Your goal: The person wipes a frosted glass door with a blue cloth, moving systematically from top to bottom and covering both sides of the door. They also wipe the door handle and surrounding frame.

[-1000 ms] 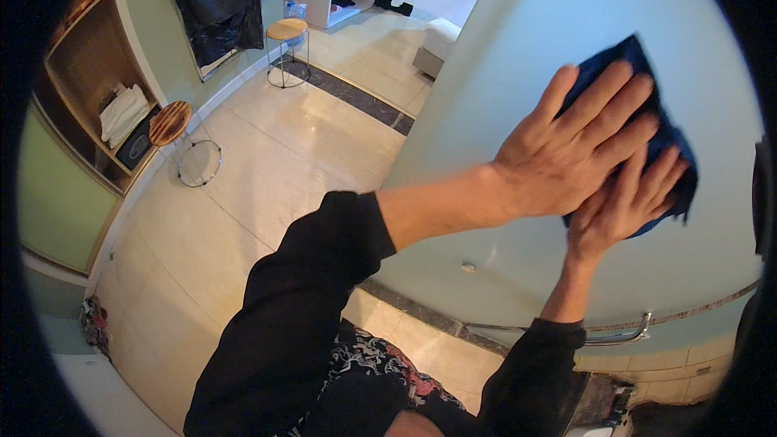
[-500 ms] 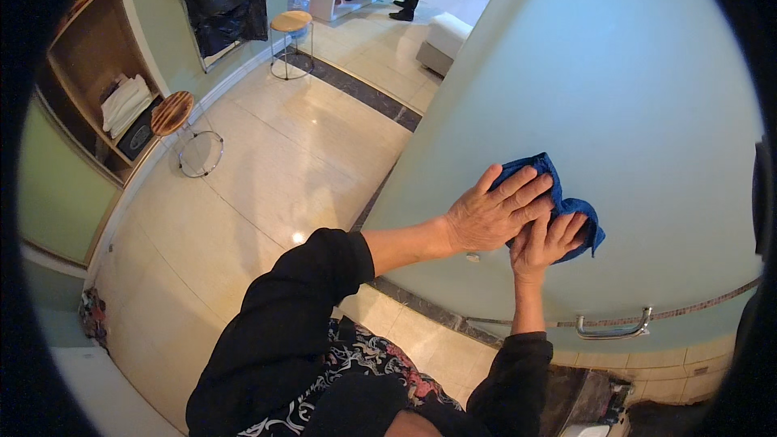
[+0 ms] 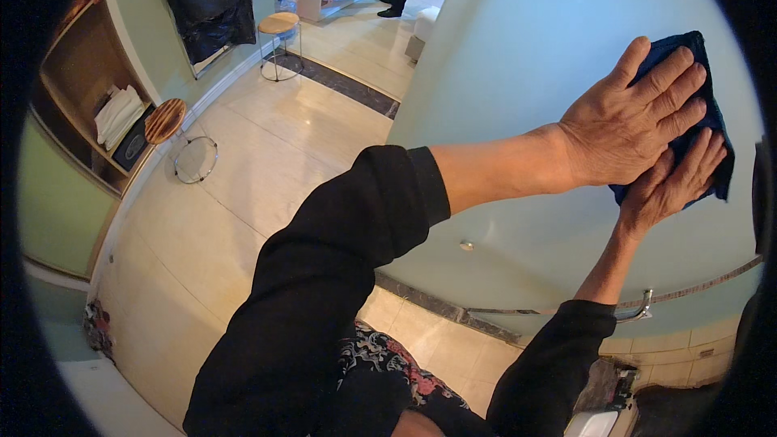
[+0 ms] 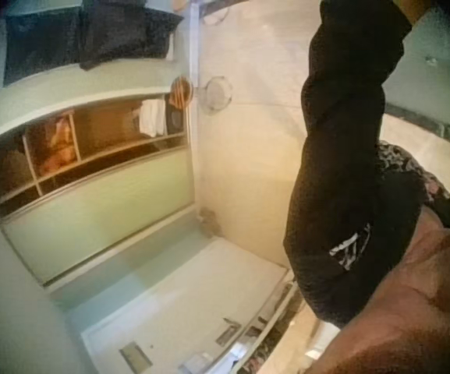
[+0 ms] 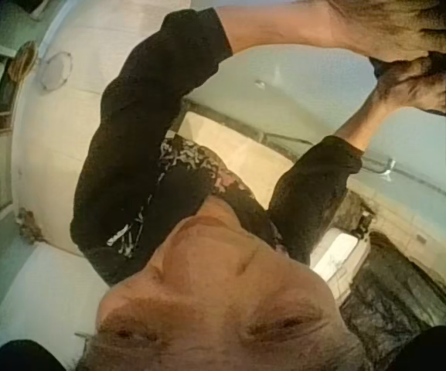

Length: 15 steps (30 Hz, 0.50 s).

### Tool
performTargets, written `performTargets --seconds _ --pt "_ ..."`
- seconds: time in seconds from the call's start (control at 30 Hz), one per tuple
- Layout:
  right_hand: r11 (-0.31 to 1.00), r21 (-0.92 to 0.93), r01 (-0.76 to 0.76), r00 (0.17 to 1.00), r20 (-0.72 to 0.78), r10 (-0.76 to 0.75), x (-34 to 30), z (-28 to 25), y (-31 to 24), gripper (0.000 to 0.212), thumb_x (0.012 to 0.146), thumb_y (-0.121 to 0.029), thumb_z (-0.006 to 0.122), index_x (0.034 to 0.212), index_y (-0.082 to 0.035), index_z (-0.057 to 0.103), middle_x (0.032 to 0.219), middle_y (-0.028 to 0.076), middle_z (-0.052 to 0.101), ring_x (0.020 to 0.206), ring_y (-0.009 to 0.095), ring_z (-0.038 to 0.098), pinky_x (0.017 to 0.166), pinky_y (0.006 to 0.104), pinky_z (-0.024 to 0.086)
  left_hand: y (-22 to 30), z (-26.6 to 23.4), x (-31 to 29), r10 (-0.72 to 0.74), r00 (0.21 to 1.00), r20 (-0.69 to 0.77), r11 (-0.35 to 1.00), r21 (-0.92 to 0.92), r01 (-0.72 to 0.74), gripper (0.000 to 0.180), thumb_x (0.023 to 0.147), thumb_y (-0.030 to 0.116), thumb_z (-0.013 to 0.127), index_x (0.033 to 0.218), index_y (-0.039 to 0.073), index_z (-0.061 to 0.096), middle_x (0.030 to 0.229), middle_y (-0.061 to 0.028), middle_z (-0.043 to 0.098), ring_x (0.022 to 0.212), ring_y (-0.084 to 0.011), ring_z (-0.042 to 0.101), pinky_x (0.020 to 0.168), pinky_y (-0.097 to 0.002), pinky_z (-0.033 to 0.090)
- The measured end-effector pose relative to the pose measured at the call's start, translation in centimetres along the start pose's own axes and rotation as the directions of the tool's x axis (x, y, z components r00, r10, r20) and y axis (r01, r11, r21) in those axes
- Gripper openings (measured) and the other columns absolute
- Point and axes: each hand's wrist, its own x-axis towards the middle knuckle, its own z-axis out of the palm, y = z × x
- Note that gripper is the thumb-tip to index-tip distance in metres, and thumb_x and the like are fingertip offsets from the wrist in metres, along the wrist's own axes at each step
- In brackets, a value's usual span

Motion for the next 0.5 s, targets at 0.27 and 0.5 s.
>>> performTargets --seconds 0.27,0.5 --pt "0.998 -0.050 -0.032 0.996 0.085 0.036 -4.1 -1.0 -0.9 0.054 0.088 -0.044 0.033 0.128 -0.006 0.037 0.136 0.016 0.027 0.127 0.034 0.020 0.101 0.0463 0.011 1.2 -1.7 -3.8 -0.011 0.985 0.174 0.999 -0.029 0.016 0.042 0.079 0.031 0.044 0.117 0.014 0.050 0.132 -0.0112 0.036 0.128 -0.0272 0.022 0.103 -0.0512 0.003" --pt "0.998 -0.040 -0.049 0.968 0.243 0.058 -14.7 -1.8 -3.7 0.055 0.089 -0.045 0.027 0.133 -0.012 0.027 0.140 0.017 0.015 0.127 0.043 0.013 0.098 0.0575 0.006 2.4 -4.8 -13.8 0.002 0.926 0.379 0.999 -0.033 0.011 0.041 0.080 0.028 0.043 0.121 0.018 0.046 0.136 -0.0064 0.030 0.130 -0.0234 0.018 0.103 -0.0482 -0.001"
